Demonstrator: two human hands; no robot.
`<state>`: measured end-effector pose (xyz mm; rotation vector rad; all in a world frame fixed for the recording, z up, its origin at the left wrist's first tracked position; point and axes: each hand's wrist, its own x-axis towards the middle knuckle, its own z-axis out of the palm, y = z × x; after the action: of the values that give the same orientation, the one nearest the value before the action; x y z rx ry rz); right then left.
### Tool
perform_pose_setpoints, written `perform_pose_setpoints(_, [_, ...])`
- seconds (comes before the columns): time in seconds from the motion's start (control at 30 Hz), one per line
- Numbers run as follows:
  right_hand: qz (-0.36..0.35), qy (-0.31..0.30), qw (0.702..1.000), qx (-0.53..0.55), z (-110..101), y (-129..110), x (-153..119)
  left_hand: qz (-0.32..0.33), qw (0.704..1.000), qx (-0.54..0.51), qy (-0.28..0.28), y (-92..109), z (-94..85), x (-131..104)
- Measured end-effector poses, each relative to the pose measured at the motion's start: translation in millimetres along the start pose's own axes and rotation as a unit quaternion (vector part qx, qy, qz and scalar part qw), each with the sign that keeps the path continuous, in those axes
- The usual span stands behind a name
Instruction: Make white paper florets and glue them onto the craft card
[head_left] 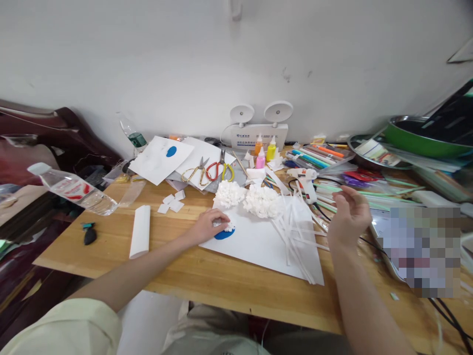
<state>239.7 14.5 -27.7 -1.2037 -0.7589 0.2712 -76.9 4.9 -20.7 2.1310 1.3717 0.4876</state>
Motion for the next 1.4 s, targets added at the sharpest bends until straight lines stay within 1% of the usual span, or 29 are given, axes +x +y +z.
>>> perform_pose_setpoints(0.27, [0.004,-0.007,1.000,0.003,-1.1,1.9,0.6,-0.034,0.997,0.045,0.045,8.4,8.7,-1.9])
perform_pose_setpoints(0.47, [0.000,-0.004,1.000,0.003,-1.4,2.6,-0.4,-0.026,0.999,0.010,0.022,6.3,5.1,-1.7])
perform_pose_setpoints(0.63, [0.007,0.006,1.000,0.018,0.0,1.1,-0.3,-0.028,0.999,0.005,0.028,1.4,5.1,-2.1])
perform_pose_setpoints(0.8, [0.013,0.014,1.000,0.021,2.0,0.5,0.2,-0.024,0.999,-0.039,0.009,-2.0,4.5,-1.1])
perform_pose_setpoints(1.03, [0.020,0.004,1.000,-0.002,1.5,0.3,-1.0,-0.030,0.999,-0.015,0.040,-0.7,8.0,-3.8])
perform_pose_setpoints(1.2, [0.016,0.003,1.000,0.010,2.2,-0.2,-1.1,-0.045,0.998,-0.022,0.045,1.6,10.2,-1.8])
perform_pose_setpoints(1.4, [0.021,0.004,1.000,-0.017,1.8,1.1,-0.3,-0.056,0.997,-0.018,0.040,6.8,9.5,0.0])
